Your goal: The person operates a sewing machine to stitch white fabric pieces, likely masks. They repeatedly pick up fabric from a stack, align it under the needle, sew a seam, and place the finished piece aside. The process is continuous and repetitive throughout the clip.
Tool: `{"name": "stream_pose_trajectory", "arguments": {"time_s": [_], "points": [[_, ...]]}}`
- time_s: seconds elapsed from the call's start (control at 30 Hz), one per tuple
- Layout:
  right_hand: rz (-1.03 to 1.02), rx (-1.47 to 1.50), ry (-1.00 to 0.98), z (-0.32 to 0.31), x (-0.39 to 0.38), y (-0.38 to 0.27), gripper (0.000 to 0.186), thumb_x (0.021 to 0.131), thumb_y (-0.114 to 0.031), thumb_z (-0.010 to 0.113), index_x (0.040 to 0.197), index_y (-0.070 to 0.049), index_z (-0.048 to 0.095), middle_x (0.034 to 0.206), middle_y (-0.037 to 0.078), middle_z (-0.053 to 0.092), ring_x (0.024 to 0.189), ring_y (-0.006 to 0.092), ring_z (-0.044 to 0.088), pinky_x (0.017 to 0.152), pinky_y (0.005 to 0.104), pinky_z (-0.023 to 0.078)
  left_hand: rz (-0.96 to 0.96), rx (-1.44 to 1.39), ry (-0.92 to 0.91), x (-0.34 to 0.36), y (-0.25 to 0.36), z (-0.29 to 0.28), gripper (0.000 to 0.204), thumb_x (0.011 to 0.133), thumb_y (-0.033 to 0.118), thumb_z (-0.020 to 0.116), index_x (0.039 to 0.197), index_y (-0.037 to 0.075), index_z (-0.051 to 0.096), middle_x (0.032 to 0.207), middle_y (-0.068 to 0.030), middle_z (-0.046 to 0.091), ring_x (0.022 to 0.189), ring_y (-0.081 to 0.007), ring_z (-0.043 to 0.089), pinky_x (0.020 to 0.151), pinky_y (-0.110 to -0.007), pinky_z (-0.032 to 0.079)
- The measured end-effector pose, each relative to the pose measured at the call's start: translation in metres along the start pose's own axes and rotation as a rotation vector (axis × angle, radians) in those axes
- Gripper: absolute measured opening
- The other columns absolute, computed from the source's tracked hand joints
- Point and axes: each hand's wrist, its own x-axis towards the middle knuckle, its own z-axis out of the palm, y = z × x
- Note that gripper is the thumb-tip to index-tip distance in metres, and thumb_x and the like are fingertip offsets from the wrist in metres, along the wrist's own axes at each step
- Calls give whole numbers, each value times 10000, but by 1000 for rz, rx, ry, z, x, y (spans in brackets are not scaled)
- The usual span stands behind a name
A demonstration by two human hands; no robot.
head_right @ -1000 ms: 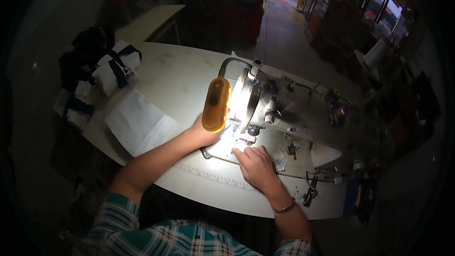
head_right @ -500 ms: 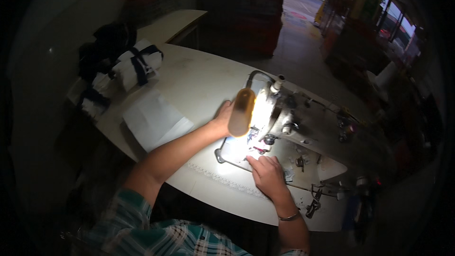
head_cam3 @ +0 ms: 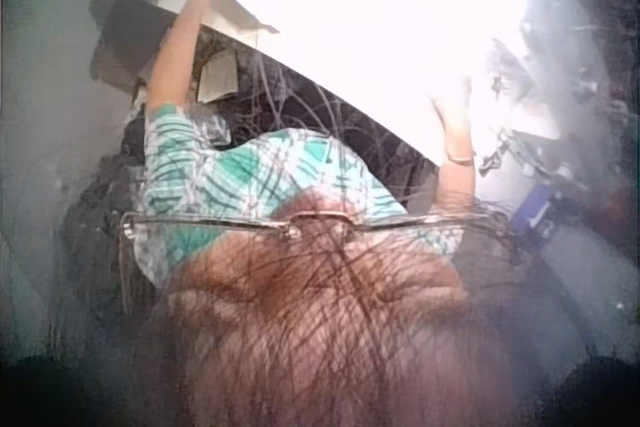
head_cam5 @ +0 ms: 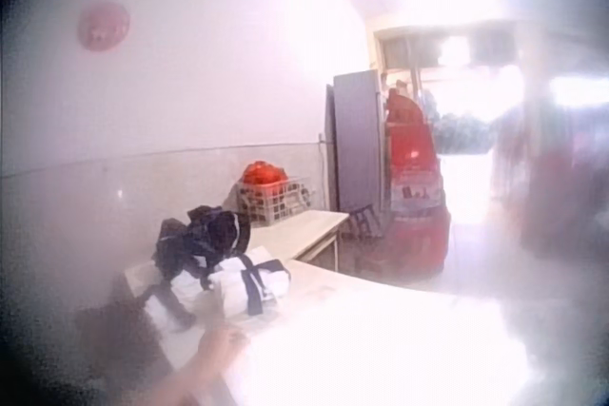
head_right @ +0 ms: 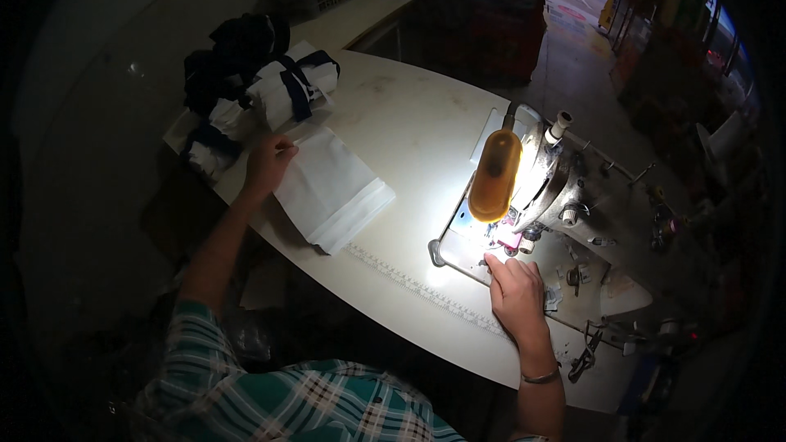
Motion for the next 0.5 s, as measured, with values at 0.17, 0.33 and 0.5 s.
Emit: {"name": "stream_pose_trajectory", "arguments": {"time_s": [0.17,0.33,0.5], "points": [[32,-13,-25,-2,-2,2,314,936,-32,655,1232,-75,751,792,92,576,774,289,587,771,407,441,553,319,193,-8,43,-6,148,905,139,776,894,59,652,959,-105,652,879,-327,667,768,-474,530],[27,-5,-28,-1,-2,4,305,944,-31,649,1229,-74,752,798,89,589,775,287,587,768,406,438,742,342,-46,-40,71,-5,153,905,154,785,924,63,664,894,-94,660,827,-295,674,720,-446,536],[15,27,2,-1,0,0,293,951,-27,649,1223,-65,752,799,92,596,764,293,574,754,405,432,470,21,-20,-33,69,-4,163,952,181,783,998,42,712,933,-99,675,845,-287,700,740,-399,557]]}}
